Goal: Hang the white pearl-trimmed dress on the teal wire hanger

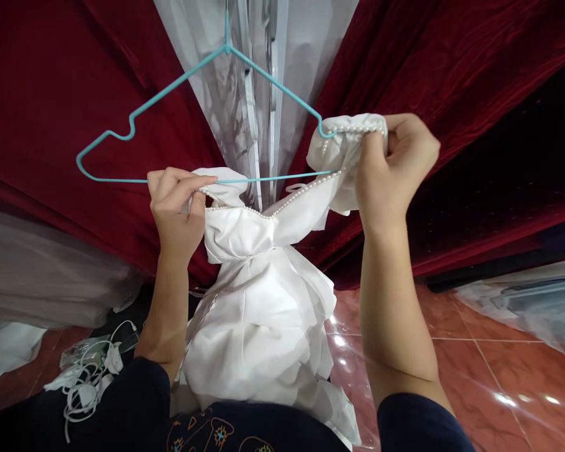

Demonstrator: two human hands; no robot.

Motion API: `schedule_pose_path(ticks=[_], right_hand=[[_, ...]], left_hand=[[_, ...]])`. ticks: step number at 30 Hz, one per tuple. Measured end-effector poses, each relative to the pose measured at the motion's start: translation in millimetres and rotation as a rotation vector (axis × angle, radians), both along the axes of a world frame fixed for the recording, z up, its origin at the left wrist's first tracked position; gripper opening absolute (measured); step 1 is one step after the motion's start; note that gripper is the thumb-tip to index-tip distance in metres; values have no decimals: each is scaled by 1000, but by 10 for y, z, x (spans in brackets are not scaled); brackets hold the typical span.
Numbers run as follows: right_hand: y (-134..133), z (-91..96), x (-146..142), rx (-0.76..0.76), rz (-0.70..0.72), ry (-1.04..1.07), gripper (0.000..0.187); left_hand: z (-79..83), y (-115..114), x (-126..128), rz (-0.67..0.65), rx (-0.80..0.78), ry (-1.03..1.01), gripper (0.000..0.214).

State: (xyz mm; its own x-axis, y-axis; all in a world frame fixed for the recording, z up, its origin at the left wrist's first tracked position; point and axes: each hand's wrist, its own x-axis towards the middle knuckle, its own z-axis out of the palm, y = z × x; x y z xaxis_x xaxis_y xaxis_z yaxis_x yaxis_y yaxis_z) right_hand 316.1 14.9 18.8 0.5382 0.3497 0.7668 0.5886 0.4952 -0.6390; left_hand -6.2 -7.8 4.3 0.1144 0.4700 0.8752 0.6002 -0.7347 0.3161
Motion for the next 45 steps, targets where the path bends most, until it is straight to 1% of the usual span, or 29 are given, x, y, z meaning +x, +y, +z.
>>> schedule_pose_path(ticks=[2, 5, 8, 11, 13, 14, 16, 18, 20, 22, 23, 24, 27, 29, 30, 31, 33, 34, 36, 37, 38, 40, 41, 43, 45], right_hand=[[81, 3, 13, -24, -38, -8, 17], [211, 2, 58, -58, -89, -7, 20], [315, -7, 156, -154, -98, 34, 23], [309, -79, 300, -287, -145, 83, 24], [207, -192, 396, -316, -176, 57, 23], [127, -265, 433, -303, -182, 6, 19], [-69, -422, 465, -231, -195, -132, 14], [-273, -551, 423, -104, -237, -247, 16], [-445, -607, 301, 68, -267, -309, 20], [-566, -575, 115, 187, -219, -381, 24], [-606, -531, 8, 205, -171, -427, 25], [-631, -476, -103, 186, -96, -480, 27], [-617, -314, -411, -13, 235, -595, 36], [-549, -261, -561, -122, 399, -579, 34], [-509, -255, -614, -138, 434, -547, 31], [-470, -260, -653, -130, 438, -510, 28], [-411, -287, -696, -84, 413, -444, 23], [-395, -302, -704, -62, 402, -423, 21], [-386, -319, -707, -39, 388, -400, 17], [-390, -320, -705, -34, 384, -396, 15], [-395, -317, -703, -32, 381, -395, 14], [-405, -305, -700, -29, 376, -390, 14], [-407, -298, -699, -26, 372, -389, 14], [-407, -286, -696, -19, 363, -393, 16], [-405, -279, -695, -19, 347, -403, 17]], left_hand=[[7, -5, -15, -3, 6, 5, 32], [7, -6, -37, 26, -8, 27, 32], [1, 8, -50, 44, -37, 36, 31], [-7, 24, -41, 38, -42, 23, 30], [-11, 28, -23, 29, -37, 21, 30], [-12, 25, -12, 23, -37, 23, 30], [-11, 15, 12, 14, -46, 30, 31], [-9, 0, 35, 13, -43, 36, 33], [-10, -11, 60, 21, -27, 37, 34], [-16, -19, 92, 27, -25, 42, 34], [-21, -22, 110, 27, -29, 39, 34], [-26, -25, 130, 24, -34, 34, 34], [-37, -34, 184, 0, -65, 13, 35], [-39, -48, 205, -7, -92, 5, 35], [-43, -59, 210, -13, -99, 3, 35], [-52, -76, 213, -23, -88, -3, 35], [-96, -122, 207, -15, -4, -49, 31], [-136, -147, 195, 17, 64, -94, 27], [-249, -184, 141, 109, 171, -236, 16], [-317, -185, 91, 144, 180, -330, 9], [-386, -169, 21, 159, 156, -428, 2], [-499, -81, -182, 158, 64, -600, 12], [-530, -11, -312, 158, 22, -656, 16], [-511, 159, -603, 182, -8, -662, 17], [-369, 337, -880, 156, 44, -577, 16]])
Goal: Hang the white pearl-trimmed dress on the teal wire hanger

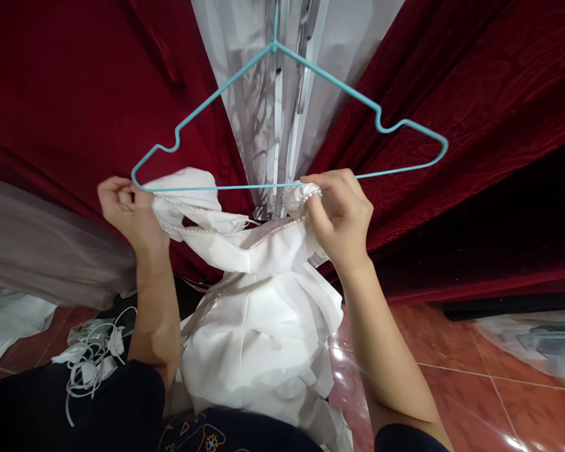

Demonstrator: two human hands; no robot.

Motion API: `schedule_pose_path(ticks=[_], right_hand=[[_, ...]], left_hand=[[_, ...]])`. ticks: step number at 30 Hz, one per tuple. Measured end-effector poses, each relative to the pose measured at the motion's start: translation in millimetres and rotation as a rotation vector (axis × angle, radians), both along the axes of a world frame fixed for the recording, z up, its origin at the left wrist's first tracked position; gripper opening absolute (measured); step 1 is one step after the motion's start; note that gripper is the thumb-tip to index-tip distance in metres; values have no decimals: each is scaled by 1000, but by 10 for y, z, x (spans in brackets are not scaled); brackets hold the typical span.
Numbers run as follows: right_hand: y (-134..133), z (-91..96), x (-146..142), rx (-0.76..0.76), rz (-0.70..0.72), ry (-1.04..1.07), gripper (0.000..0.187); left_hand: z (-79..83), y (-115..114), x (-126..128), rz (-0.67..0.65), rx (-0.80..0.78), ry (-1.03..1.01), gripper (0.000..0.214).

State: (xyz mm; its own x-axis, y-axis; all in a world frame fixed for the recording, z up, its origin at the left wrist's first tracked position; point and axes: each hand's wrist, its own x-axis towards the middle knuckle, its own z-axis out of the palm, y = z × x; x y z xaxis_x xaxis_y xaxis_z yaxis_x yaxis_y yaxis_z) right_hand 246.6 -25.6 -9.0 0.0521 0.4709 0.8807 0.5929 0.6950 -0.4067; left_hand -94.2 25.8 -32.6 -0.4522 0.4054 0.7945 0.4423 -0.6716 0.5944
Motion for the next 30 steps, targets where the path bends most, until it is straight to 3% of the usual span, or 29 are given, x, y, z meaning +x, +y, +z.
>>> schedule_pose_path(ticks=[3, 5, 6, 8, 11, 14, 17, 19, 22, 26, 30], right_hand=[[-1, -1, -6, 7, -17, -12, 20], [-5, -13, -20, 5, -18, -12, 20], [-6, -22, -29, -3, -18, -6, 19], [-8, -43, -47, -35, -17, 7, 17], [-10, -67, -61, -72, -20, 28, 16], [-11, -67, -58, -66, -30, 28, 16], [-2, -63, -61, -54, -30, 30, 17], [13, -71, -68, -60, -24, 48, 17], [35, -102, -71, -82, -11, 71, 18], [5, -154, -44, -92, 0, 38, 22], [-77, -205, 77, -21, -97, -96, 38]], left_hand=[[393, 198, -240, 23, 170, 80, 35], [687, 255, -223, 17, 185, 158, 42], [818, 263, -163, 19, 218, 202, 42], [1017, 252, 27, -19, 90, 303, 29], [1136, 208, 347, -121, -17, 426, 29], [1088, 121, 559, -326, 40, 406, 29], [946, -44, 693, -305, 155, 396, 29], [821, -174, 810, -224, 30, 488, 24], [615, -311, 1057, -305, -252, 720, 26], [421, -359, 1327, -334, -307, 847, 37], [420, -378, 1356, -334, -292, 781, 41]])
